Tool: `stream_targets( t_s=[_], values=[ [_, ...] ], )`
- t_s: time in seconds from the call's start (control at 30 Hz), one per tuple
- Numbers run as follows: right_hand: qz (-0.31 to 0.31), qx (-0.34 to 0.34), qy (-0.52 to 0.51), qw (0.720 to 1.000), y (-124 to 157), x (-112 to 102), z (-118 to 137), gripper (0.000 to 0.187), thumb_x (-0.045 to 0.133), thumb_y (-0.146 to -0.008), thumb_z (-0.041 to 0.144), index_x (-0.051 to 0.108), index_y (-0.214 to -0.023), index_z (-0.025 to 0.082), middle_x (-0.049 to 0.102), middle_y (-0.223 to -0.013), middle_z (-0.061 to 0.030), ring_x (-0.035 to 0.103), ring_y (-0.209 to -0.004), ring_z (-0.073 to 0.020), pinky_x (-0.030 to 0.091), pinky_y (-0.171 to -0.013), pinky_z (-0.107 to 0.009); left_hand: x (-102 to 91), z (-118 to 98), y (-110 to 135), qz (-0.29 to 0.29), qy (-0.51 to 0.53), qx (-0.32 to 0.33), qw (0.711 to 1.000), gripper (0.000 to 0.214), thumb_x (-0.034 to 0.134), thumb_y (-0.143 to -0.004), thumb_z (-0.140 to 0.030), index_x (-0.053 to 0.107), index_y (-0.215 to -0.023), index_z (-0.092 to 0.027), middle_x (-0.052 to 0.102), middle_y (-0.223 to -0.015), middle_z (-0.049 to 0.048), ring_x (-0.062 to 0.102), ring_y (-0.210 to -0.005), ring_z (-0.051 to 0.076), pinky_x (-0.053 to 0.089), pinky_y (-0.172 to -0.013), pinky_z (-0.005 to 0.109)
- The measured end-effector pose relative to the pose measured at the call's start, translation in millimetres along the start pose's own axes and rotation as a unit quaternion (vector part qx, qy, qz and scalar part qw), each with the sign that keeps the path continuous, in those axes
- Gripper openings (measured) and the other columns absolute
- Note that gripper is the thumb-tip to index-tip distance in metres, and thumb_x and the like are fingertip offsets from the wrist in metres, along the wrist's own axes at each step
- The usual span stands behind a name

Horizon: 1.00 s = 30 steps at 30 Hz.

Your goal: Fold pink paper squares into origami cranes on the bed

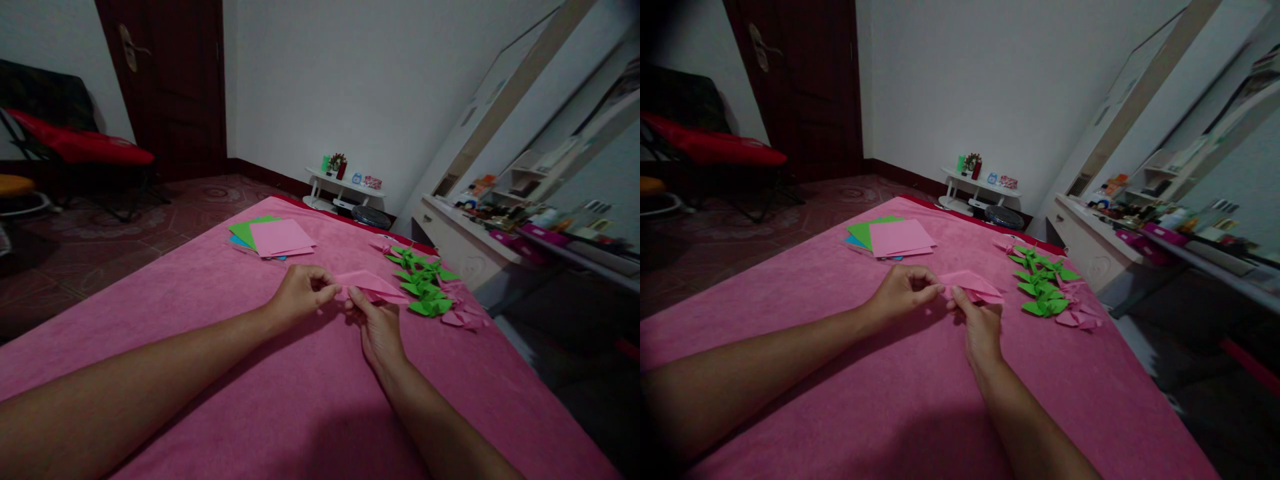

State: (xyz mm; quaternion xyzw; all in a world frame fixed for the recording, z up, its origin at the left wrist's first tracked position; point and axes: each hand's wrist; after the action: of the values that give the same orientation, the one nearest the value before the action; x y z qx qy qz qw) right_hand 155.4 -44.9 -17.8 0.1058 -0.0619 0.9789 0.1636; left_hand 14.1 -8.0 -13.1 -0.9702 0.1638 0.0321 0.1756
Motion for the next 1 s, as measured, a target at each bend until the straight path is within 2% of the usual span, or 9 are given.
stream_targets(
  t_s=[0.17,0.4,0.63,0.83,1.0],
  values=[
    [0.017,0.064,-0.001,0.998,3,1,2,0.024,0.08,-0.055,0.032,0.07,-0.065,0.013,0.066,-0.06,-0.004,0.056,-0.05,-0.0119,0.04,-0.045,-0.022,2.1,2,2,0.019,0.018,0.019,0.999,0.02,0.056,-0.079,-0.026,0.065,-0.073,-0.009,0.067,-0.066,0.006,0.058,-0.049,0.01,0.044,-0.044,0.018],
    [0.021,0.004,0.009,1.0,-2,-5,-1,0.021,0.077,-0.061,0.031,0.07,-0.068,0.012,0.065,-0.06,-0.0033,0.055,-0.051,-0.0119,0.04,-0.046,-0.022,-4.5,-3,-1,0.043,0.012,0.026,0.999,0.02,0.061,-0.077,-0.029,0.065,-0.075,-0.01,0.068,-0.068,0.0066,0.06,-0.055,0.012,0.046,-0.05,0.02],
    [0.028,0.012,-0.001,1.0,-3,-5,-3,0.021,0.076,-0.062,0.032,0.072,-0.071,0.013,0.064,-0.057,-0.0017,0.054,-0.048,-0.0107,0.037,-0.044,-0.022,-7.2,-8,-4,0.017,-0.099,0.087,0.991,0.012,0.061,-0.074,-0.019,0.064,-0.064,-0.012,0.062,-0.064,0.0022,0.055,-0.059,0.01,0.042,-0.056,0.019],
    [0.011,0.037,-0.027,0.999,-3,-4,-2,0.018,0.078,-0.059,0.029,0.07,-0.066,0.014,0.064,-0.058,-0.0011,0.054,-0.05,-0.0107,0.037,-0.046,-0.021,-8.0,-5,-5,0.019,-0.096,0.075,0.992,0.012,0.06,-0.075,-0.021,0.066,-0.07,-0.012,0.065,-0.066,0.0034,0.056,-0.059,0.011,0.041,-0.056,0.02],
    [0.007,0.044,-0.036,0.998,-2,-3,1,0.018,0.078,-0.057,0.028,0.071,-0.065,0.014,0.064,-0.056,-0.0006,0.053,-0.049,-0.0102,0.036,-0.045,-0.021,-10.5,-6,-6,0.03,-0.14,0.1,0.985,0.011,0.058,-0.075,-0.018,0.065,-0.068,-0.013,0.063,-0.064,0.0024,0.054,-0.059,0.011,0.04,-0.056,0.02]
  ],
)
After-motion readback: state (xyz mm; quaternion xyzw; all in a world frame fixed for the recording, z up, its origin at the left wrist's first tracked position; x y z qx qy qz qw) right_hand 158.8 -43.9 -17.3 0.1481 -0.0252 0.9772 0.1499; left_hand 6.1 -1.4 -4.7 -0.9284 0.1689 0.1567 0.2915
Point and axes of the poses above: each hand's wrist, its own y-axis away from the middle knuckle, its own x-axis out of the palm, z = x × y
